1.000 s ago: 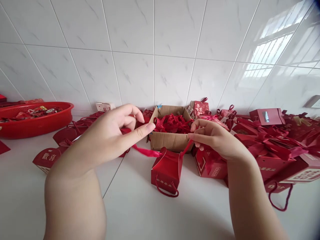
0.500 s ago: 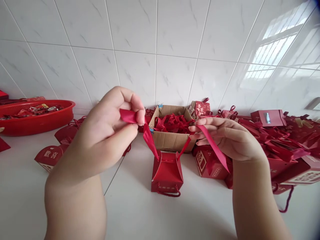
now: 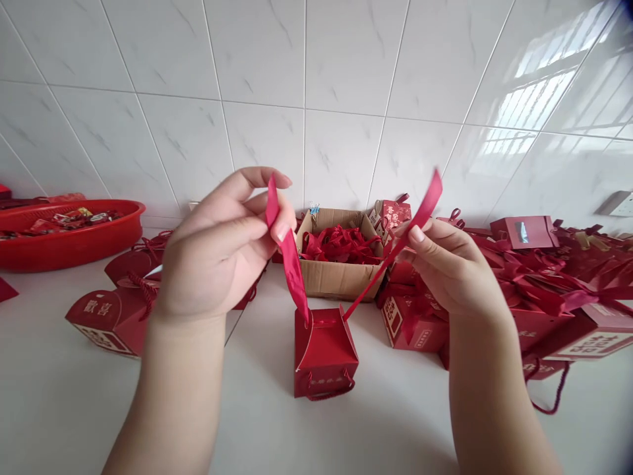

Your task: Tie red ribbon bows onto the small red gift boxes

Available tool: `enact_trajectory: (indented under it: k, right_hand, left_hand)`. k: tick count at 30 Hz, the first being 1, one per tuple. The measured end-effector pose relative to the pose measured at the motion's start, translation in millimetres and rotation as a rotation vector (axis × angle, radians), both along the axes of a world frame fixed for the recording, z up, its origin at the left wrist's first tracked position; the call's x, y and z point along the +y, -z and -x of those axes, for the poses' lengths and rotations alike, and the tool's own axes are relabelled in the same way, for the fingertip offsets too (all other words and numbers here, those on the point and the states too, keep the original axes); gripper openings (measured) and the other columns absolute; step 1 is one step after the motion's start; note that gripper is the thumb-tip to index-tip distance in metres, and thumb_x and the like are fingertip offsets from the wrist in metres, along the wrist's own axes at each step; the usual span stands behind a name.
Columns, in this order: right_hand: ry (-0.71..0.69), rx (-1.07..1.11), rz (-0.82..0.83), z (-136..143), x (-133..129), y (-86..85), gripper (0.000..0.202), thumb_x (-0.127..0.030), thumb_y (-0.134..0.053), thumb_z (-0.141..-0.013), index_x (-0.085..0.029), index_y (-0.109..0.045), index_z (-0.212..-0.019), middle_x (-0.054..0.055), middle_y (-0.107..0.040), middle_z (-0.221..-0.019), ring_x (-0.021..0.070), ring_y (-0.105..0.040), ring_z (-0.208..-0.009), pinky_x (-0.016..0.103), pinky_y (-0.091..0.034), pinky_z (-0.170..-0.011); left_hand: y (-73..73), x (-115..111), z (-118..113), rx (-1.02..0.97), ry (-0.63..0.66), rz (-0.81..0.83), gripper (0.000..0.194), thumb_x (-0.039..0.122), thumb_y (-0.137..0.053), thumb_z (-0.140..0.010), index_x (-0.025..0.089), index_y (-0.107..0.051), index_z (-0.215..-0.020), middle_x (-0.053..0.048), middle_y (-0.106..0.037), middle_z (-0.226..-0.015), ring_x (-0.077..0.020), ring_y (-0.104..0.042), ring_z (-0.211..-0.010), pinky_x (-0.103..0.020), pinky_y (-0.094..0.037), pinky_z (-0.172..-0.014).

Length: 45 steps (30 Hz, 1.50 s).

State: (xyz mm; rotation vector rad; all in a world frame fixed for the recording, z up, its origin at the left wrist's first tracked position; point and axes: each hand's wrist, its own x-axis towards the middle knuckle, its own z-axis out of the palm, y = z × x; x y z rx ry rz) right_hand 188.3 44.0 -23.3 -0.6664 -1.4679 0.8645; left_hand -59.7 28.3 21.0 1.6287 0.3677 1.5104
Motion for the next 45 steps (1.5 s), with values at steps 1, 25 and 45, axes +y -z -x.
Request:
enact_trajectory:
  k: [1, 25, 45]
  right_hand:
    - [-0.021, 0.025, -0.033, 4.1, -0.1, 0.0, 0.013, -0.037, -0.066, -0.083, -0.026, -0.068, -0.077, 0.000, -0.066, -0.081, 0.0156, -0.061, -0.080, 0.030, -0.051, -0.078]
    - [-0.162, 0.135, -0.031, 41.7, -18.1, -4.7, 0.014, -0.027, -0.063, -0.086, -0.022, -0.077, -0.087, 0.000, -0.073, -0.081, 0.0152, -0.065, -0.080, 0.028, -0.052, -0.076]
    - [-0.074, 0.170, -0.107, 38.3, -15.1, -6.9, 0.012, -0.025, -0.066, -0.084, -0.023, -0.077, -0.089, 0.001, -0.076, -0.088, 0.0185, -0.069, -0.090, 0.032, -0.055, -0.084]
  left_hand:
    - [-2.3, 2.2, -4.5, -0.030, 0.066, 0.036, 0.028, 0.007, -0.048, -0.064, 0.018, -0.060, -0.087, 0.002, -0.044, -0.057, -0.0112, -0.042, -0.054, -0.023, -0.037, -0.051]
    - [-26.8, 16.8, -62.3, 0.376, -0.144, -0.030, 0.045, 0.008, -0.053, -0.067, 0.026, -0.055, -0.109, -0.001, -0.065, -0.092, -0.0193, -0.063, -0.089, -0.033, -0.051, -0.077]
    - [7.9, 0.5, -52.9, 0.496, -0.241, 0.118, 0.023, 0.034, -0.068, -0.080, 0.022, -0.064, -0.098, -0.004, -0.072, -0.101, -0.0222, -0.066, -0.098, -0.031, -0.053, -0.085]
